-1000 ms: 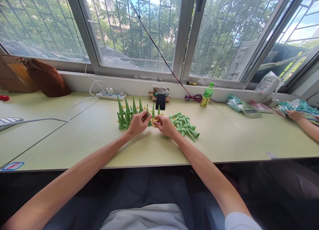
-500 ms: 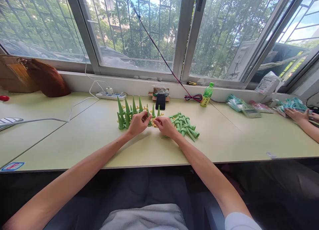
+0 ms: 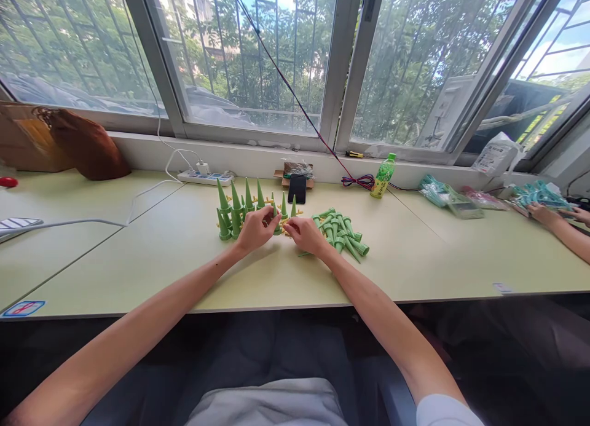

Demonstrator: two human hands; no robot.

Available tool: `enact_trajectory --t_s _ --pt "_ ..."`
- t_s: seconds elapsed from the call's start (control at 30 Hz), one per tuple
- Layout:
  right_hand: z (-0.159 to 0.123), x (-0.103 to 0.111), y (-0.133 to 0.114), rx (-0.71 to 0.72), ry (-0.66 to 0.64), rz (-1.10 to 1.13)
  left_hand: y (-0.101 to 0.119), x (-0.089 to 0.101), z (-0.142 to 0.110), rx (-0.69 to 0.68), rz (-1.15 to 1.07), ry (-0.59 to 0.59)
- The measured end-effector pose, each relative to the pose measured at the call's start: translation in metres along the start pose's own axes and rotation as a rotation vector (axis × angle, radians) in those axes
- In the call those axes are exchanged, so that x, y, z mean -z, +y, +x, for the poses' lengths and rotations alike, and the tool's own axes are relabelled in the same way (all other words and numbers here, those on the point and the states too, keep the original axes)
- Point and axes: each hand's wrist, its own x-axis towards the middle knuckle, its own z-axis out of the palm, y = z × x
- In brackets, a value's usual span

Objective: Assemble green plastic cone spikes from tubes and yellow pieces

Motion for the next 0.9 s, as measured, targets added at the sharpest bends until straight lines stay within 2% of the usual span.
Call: enact_trajectory --t_s 0.27,0.6,0.9 --pt "-0.0003 -0.0013 0.0018 -0.01 0.011 0.052 -0.0006 -0.0004 0.0002 0.005 -0.003 -0.001" --pt "0.0 -0.0004 0.0002 0.026 0.004 0.008 -0.0005 -0.0002 0.0 -0.003 0.022 0.006" --pt "0.0 -0.0017 0.0038 -0.019 0.005 0.03 -0.0019 -0.0011 -0.0001 -0.003 0.013 -0.007"
